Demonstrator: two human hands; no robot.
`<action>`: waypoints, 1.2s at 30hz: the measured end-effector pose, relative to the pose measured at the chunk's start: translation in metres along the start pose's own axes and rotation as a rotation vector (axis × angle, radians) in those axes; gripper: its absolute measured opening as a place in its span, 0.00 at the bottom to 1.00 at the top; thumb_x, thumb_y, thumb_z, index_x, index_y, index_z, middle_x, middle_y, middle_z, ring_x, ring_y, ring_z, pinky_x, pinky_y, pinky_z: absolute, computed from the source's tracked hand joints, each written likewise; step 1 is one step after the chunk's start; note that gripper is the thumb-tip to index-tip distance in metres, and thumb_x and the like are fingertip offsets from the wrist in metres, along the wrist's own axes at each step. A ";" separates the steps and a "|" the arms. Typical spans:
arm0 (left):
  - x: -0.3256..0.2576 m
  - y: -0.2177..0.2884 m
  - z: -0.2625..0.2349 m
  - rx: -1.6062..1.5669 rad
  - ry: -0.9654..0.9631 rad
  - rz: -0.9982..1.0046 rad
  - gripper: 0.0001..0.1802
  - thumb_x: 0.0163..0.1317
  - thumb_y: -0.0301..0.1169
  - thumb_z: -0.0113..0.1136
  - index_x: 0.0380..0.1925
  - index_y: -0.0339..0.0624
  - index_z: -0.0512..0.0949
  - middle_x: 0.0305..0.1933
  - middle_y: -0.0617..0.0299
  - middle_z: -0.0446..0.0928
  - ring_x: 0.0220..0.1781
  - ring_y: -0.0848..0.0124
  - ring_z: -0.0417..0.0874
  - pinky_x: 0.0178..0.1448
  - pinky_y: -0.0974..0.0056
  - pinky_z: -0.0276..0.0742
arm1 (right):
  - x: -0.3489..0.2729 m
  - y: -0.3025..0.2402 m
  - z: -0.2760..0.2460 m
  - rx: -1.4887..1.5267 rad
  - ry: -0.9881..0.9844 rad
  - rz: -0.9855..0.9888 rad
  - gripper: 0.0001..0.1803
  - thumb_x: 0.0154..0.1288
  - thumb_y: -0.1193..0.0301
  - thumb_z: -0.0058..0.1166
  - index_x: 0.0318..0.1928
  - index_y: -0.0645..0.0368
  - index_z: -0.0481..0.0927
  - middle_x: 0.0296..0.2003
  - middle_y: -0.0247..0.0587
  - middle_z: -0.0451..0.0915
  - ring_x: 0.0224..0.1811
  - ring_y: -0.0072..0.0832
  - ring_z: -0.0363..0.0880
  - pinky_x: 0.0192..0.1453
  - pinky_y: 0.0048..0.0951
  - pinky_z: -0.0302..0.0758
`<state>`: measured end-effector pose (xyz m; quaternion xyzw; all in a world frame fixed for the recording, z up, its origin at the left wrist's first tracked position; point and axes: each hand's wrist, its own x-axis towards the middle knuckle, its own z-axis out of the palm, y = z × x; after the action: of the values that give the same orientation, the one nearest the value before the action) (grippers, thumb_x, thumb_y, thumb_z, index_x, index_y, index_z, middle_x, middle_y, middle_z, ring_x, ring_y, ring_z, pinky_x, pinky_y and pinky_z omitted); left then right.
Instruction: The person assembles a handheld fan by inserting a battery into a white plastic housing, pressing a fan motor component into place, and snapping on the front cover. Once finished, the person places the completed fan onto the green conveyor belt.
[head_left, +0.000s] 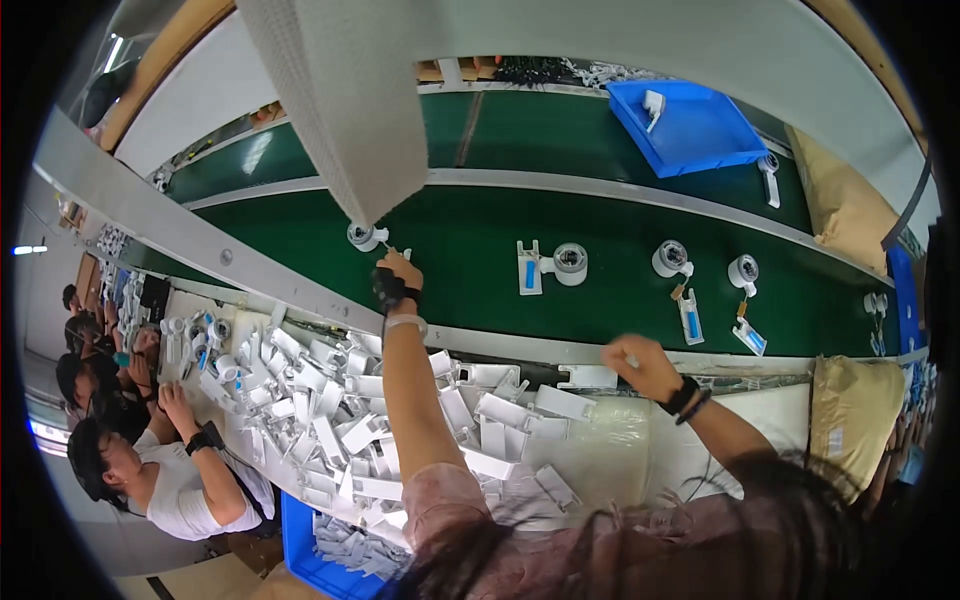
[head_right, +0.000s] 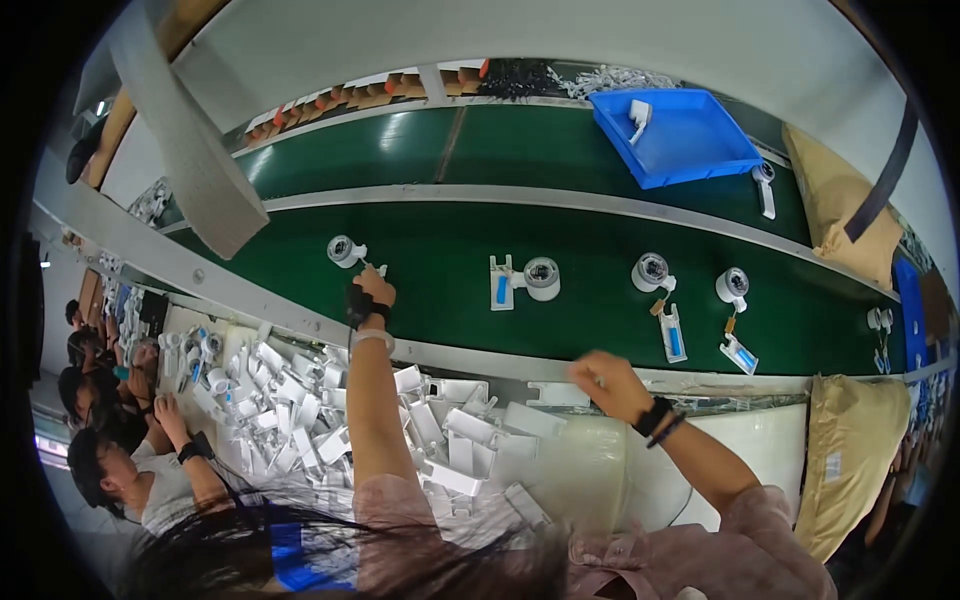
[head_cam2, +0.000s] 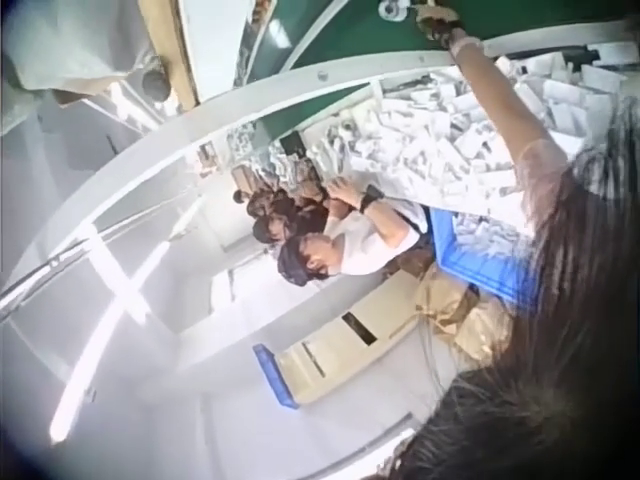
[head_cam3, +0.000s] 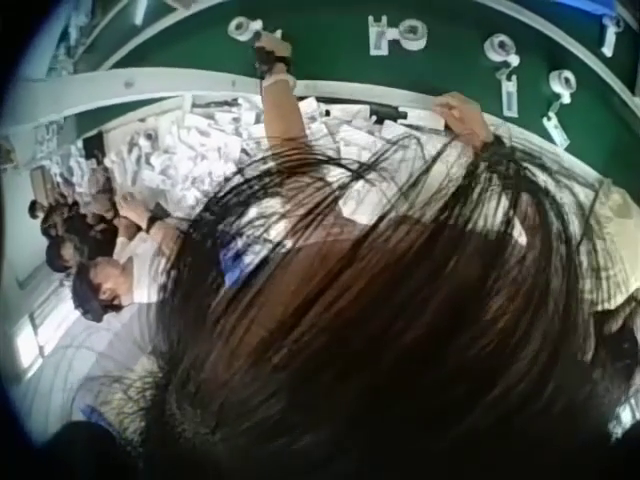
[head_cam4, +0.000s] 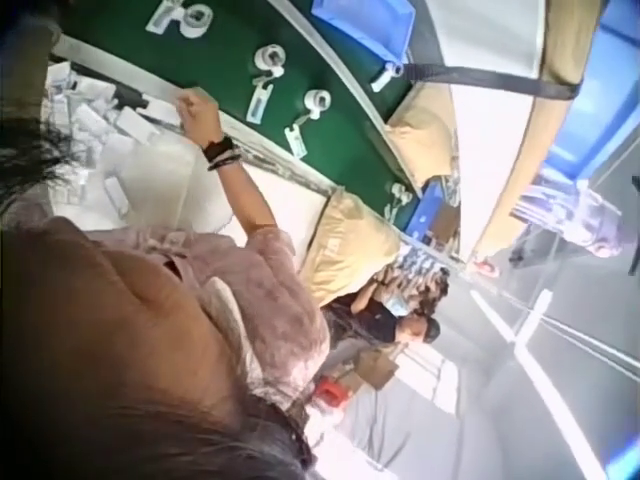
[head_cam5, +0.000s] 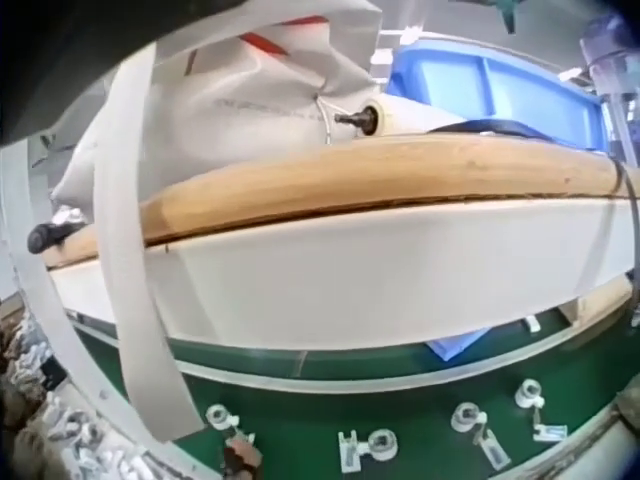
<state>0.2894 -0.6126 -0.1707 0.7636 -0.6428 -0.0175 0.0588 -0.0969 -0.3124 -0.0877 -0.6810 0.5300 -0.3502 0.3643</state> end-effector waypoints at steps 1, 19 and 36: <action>-0.006 -0.066 0.027 0.276 0.475 0.173 0.12 0.62 0.37 0.55 0.38 0.41 0.75 0.25 0.59 0.74 0.24 0.65 0.79 0.22 0.59 0.74 | -0.016 -0.007 0.009 0.056 -0.100 0.019 0.08 0.63 0.76 0.59 0.43 0.60 0.81 0.34 0.41 0.82 0.35 0.27 0.81 0.39 0.27 0.77; -0.381 0.176 -0.259 -0.765 -1.367 0.576 0.27 0.65 0.36 0.60 0.63 0.43 0.67 0.37 0.63 0.78 0.27 0.76 0.79 0.31 0.68 0.79 | -0.167 -0.093 -0.059 -0.001 0.390 -0.237 0.12 0.62 0.69 0.59 0.44 0.60 0.81 0.40 0.44 0.81 0.48 0.40 0.77 0.57 0.39 0.70; -0.528 0.267 -0.283 -0.446 -0.688 1.070 0.23 0.61 0.28 0.58 0.57 0.44 0.67 0.33 0.45 0.79 0.30 0.50 0.80 0.33 0.58 0.73 | -0.322 -0.078 -0.129 1.010 -0.157 0.158 0.08 0.67 0.72 0.56 0.38 0.67 0.82 0.31 0.40 0.84 0.30 0.23 0.83 0.37 0.23 0.78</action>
<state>-0.0347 -0.1187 0.1148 0.2607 -0.8956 -0.3603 0.0076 -0.2343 0.0000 0.0137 -0.4021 0.3159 -0.4816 0.7117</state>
